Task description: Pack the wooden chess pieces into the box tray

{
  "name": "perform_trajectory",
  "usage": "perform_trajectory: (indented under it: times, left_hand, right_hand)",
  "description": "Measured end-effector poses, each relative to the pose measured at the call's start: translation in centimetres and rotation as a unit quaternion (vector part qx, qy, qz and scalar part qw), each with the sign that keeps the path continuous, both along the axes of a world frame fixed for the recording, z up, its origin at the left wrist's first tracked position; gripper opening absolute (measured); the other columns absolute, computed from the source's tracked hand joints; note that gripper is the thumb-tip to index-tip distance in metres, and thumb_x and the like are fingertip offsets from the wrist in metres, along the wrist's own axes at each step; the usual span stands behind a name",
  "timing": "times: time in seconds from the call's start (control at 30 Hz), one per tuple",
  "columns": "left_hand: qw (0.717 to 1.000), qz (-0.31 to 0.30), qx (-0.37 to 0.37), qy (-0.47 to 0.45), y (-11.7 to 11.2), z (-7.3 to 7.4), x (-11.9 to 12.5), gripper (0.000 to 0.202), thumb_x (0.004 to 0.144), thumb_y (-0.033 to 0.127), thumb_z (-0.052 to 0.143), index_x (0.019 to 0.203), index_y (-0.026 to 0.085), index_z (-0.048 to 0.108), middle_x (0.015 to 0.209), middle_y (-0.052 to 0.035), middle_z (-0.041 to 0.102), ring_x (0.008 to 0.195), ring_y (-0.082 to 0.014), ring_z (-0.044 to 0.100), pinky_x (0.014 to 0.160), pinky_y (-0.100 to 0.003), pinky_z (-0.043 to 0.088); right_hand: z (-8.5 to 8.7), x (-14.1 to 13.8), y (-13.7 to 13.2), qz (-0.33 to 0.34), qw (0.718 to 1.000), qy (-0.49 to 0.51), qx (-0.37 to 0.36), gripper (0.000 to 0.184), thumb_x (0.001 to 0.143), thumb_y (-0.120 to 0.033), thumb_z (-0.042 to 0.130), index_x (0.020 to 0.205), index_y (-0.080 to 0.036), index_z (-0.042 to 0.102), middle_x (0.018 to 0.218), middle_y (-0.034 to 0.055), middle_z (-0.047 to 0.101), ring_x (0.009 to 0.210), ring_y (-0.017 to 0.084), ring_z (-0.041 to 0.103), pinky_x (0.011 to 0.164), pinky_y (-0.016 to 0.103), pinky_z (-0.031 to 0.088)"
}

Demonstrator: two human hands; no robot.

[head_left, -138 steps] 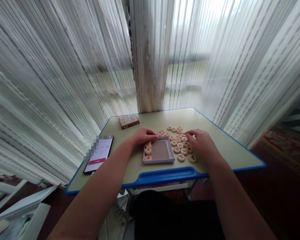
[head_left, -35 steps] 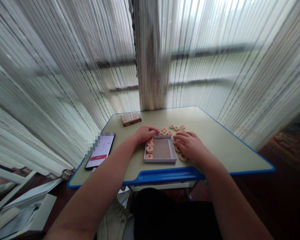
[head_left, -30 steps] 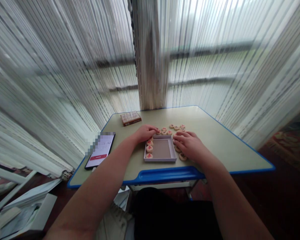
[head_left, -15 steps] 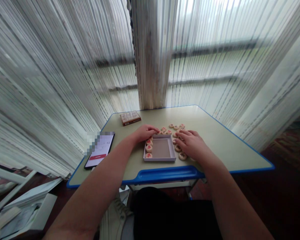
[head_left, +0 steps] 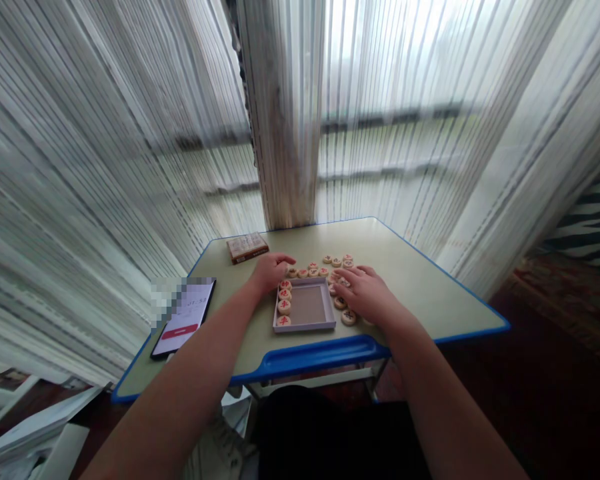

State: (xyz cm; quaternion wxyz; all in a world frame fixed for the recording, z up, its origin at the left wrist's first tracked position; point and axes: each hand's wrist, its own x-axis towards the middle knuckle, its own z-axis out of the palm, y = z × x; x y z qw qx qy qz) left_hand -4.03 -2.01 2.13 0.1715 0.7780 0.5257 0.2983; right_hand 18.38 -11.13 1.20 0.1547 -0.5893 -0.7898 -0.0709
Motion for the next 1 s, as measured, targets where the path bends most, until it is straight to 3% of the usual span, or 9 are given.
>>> perform_trajectory:
  times: [0.13, 0.27, 0.5, 0.77, 0.83, 1.0]
  left_hand:
    - [0.998, 0.05, 0.026, 0.023, 0.3, 0.1, -0.6, 0.037, 0.07, 0.012, 0.041, 0.088, 0.013, 0.073, 0.086, -0.0063, 0.072, 0.079, -0.0162, 0.063, 0.078, -0.025, 0.047]
    - [0.993, 0.083, 0.033, 0.079, 0.7, 0.4, -1.3, 0.04, 0.071, 0.013, 0.041, 0.098, 0.013, 0.07, 0.102, -0.0085, 0.069, 0.098, -0.0189, 0.061, 0.092, -0.027, 0.043]
    - [0.99, 0.063, -0.033, 0.123, 0.7, 0.1, -1.1, 0.034, 0.071, 0.019, 0.048, 0.095, 0.015, 0.072, 0.101, -0.009, 0.07, 0.098, -0.0201, 0.062, 0.089, -0.026, 0.044]
    - [0.992, 0.052, -0.019, 0.111, 0.6, 0.3, -1.0, 0.036, 0.072, 0.018, 0.044, 0.096, 0.014, 0.071, 0.101, -0.0095, 0.07, 0.097, -0.0204, 0.062, 0.089, -0.027, 0.044]
    - [0.992, 0.04, -0.024, 0.113, 0.5, 0.3, -0.9, 0.035, 0.072, 0.019, 0.045, 0.094, 0.014, 0.072, 0.101, -0.0085, 0.07, 0.097, -0.0201, 0.062, 0.089, -0.027, 0.044]
    - [0.995, 0.007, -0.037, 0.097, 0.2, 0.1, -0.7, 0.033, 0.074, 0.018, 0.044, 0.092, 0.018, 0.072, 0.098, -0.0045, 0.071, 0.092, -0.0168, 0.063, 0.085, -0.023, 0.045]
  right_hand:
    - [-0.1, -0.1, 0.2, 0.026, 0.999, -0.02, -0.01, 0.037, 0.093, -0.038, 0.033, 0.119, -0.026, 0.058, 0.122, 0.0041, 0.06, 0.114, 0.02, 0.05, 0.097, 0.037, 0.031]
    - [0.0, -0.1, 0.5, 0.017, 1.0, -0.004, -0.011, 0.033, 0.093, -0.039, 0.035, 0.111, -0.03, 0.061, 0.115, 0.0029, 0.064, 0.109, 0.018, 0.053, 0.094, 0.036, 0.032]
    - [0.5, -0.2, 0.8, 0.021, 1.0, 0.018, 0.003, 0.041, 0.094, -0.037, 0.031, 0.103, -0.02, 0.066, 0.117, 0.009, 0.063, 0.116, 0.019, 0.048, 0.095, 0.038, 0.03]
    - [1.1, 0.1, 0.2, 0.041, 0.996, 0.08, 0.016, 0.04, 0.092, -0.032, 0.033, 0.096, -0.019, 0.07, 0.11, 0.0071, 0.067, 0.108, 0.019, 0.055, 0.095, 0.035, 0.034]
    - [1.1, 0.5, 0.0, 0.008, 0.99, 0.133, 0.044, 0.036, 0.09, -0.027, 0.036, 0.097, -0.018, 0.07, 0.106, 0.0068, 0.068, 0.105, 0.019, 0.057, 0.094, 0.034, 0.037]
    - [1.3, 2.4, -0.1, -0.152, 0.955, 0.238, 0.089, 0.036, 0.078, -0.013, 0.038, 0.096, -0.016, 0.069, 0.099, 0.0082, 0.07, 0.095, 0.021, 0.061, 0.088, 0.034, 0.044]
